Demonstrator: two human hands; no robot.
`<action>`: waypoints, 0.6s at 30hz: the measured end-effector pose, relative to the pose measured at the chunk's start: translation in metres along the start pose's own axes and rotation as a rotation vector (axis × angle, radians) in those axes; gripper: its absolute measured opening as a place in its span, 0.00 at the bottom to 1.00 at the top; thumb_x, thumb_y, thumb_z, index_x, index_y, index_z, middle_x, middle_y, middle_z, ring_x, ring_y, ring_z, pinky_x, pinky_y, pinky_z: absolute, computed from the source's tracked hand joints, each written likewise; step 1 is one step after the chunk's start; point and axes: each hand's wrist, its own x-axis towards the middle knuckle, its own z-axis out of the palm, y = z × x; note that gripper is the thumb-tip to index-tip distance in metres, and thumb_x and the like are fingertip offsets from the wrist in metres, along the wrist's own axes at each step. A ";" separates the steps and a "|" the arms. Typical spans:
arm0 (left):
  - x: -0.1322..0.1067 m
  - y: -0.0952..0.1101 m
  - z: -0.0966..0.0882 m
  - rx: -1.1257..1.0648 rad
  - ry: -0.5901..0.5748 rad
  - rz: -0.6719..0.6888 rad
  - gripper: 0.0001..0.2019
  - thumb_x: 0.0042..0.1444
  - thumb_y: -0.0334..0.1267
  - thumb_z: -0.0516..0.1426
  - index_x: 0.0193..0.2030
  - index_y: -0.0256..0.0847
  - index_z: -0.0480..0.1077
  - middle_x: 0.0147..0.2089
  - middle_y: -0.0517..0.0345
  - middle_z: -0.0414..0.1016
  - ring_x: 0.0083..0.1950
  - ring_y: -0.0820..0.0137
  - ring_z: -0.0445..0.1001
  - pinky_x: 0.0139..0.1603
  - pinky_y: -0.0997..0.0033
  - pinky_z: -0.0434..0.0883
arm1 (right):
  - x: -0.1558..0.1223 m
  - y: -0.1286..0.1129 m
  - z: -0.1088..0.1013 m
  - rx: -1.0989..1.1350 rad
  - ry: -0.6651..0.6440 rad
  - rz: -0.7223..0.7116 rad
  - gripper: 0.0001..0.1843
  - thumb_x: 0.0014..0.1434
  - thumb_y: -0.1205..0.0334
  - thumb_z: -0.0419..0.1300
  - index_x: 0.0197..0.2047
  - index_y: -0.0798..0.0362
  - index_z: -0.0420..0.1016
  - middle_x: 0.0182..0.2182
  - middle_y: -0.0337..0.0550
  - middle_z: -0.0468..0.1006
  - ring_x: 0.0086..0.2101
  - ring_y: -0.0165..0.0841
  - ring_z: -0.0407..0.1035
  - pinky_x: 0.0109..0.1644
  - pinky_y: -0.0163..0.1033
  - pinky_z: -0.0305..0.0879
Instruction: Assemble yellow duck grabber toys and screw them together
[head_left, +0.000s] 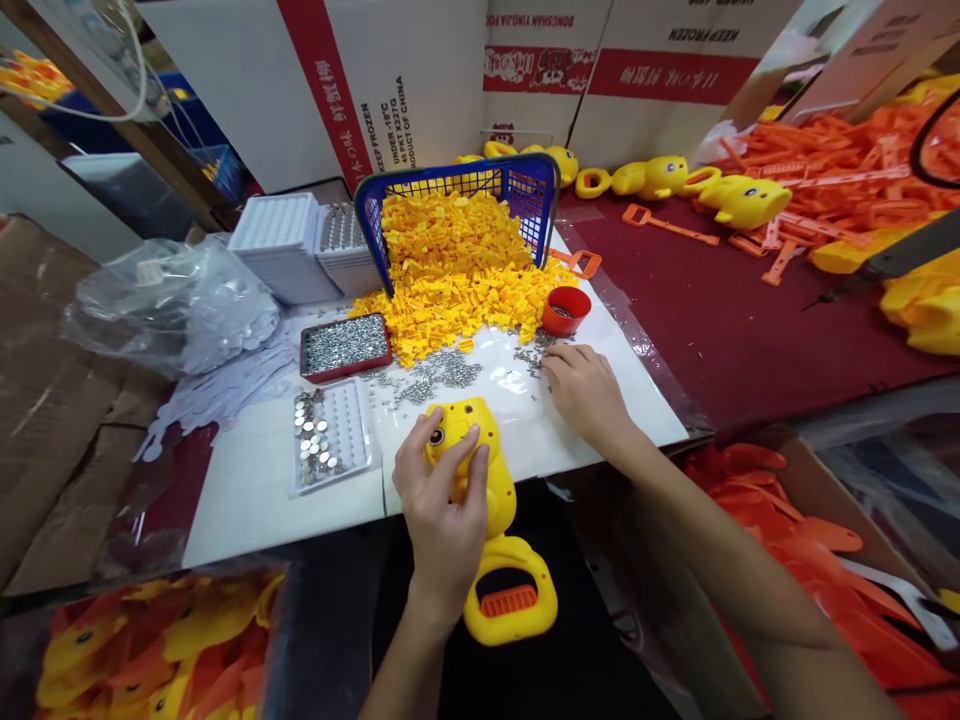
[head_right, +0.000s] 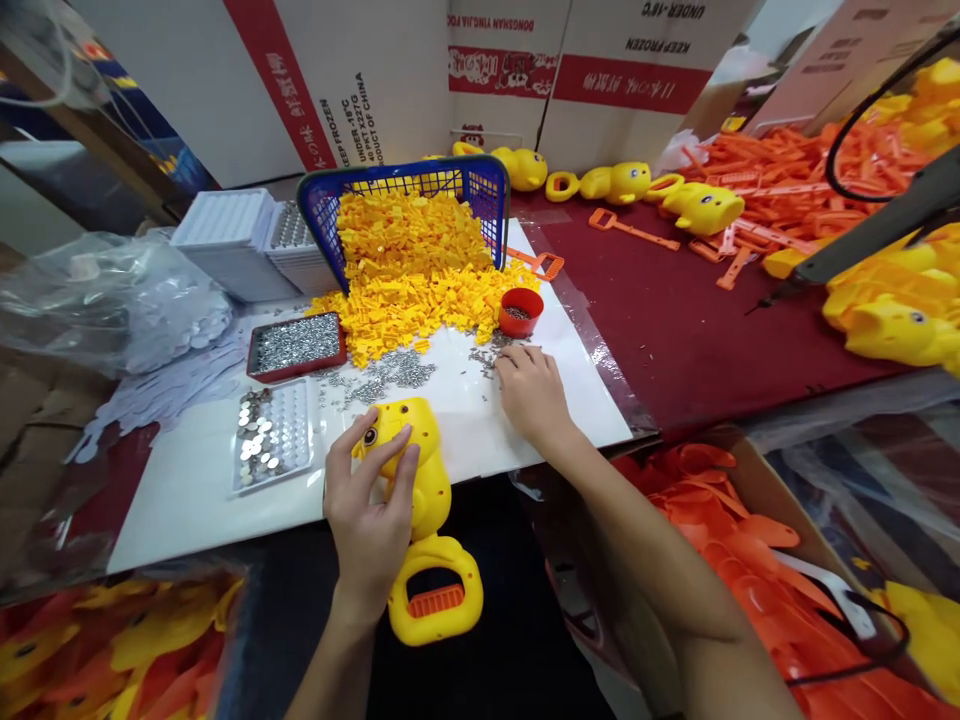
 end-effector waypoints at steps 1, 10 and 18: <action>0.000 0.000 0.000 0.000 0.001 -0.003 0.06 0.64 0.34 0.61 0.46 0.44 0.79 0.58 0.47 0.74 0.62 0.55 0.74 0.61 0.46 0.72 | 0.003 0.000 -0.001 0.003 -0.001 -0.005 0.18 0.67 0.69 0.49 0.45 0.54 0.81 0.50 0.54 0.81 0.49 0.46 0.67 0.51 0.49 0.63; -0.001 0.000 -0.003 -0.023 0.002 -0.033 0.06 0.65 0.38 0.61 0.45 0.44 0.80 0.58 0.47 0.75 0.61 0.56 0.75 0.61 0.46 0.73 | 0.006 0.010 0.003 0.027 0.014 0.002 0.24 0.71 0.56 0.46 0.56 0.62 0.76 0.54 0.63 0.77 0.51 0.51 0.68 0.55 0.54 0.66; -0.008 0.003 0.002 -0.074 0.042 -0.075 0.06 0.65 0.39 0.61 0.46 0.46 0.80 0.59 0.48 0.75 0.63 0.56 0.74 0.63 0.45 0.71 | -0.012 -0.003 0.007 0.070 0.076 -0.019 0.20 0.70 0.61 0.50 0.53 0.59 0.80 0.54 0.61 0.80 0.54 0.50 0.72 0.55 0.55 0.70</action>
